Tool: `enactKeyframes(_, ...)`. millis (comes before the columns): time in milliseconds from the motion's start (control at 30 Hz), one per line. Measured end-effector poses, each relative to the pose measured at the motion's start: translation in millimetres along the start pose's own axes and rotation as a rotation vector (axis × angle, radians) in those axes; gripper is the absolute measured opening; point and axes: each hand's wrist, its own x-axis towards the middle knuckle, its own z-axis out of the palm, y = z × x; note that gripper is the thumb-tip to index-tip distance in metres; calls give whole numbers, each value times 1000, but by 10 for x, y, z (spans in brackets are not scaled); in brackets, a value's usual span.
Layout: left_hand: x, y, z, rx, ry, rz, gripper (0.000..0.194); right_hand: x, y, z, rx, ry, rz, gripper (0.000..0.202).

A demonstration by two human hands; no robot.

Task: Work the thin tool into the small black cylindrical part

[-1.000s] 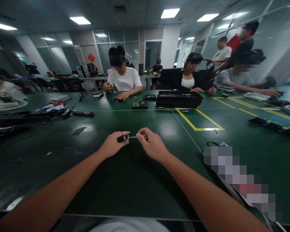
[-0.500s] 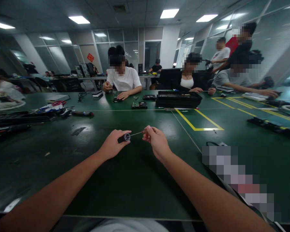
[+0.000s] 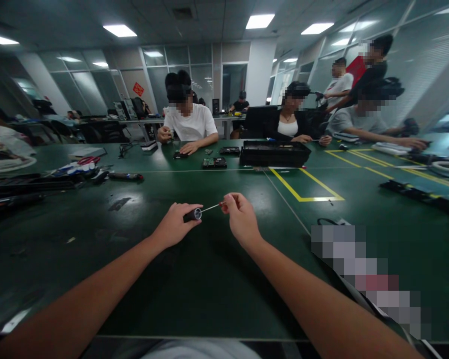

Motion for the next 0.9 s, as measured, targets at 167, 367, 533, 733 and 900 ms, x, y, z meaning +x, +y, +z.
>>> enactKeyframes(167,-2,23,-3,3,-7,15,38,-15,-51,-10,-87,-12,-56,29)
enactKeyframes(367,2,1,19,90,-38,33,38,-50,-92,-16,-173,-132,-145,32)
enactKeyframes(533,8,-16,29,142,-34,9,38,-88,-138,-22,-413,-49,-220,29)
enactKeyframes(733,12,-17,18,72,-37,-26,37,-99,-177,-30,-398,-4,-228,29)
enactKeyframes(900,14,-43,31,-84,4,-85,32,-94,-157,-24,-356,46,-220,30)
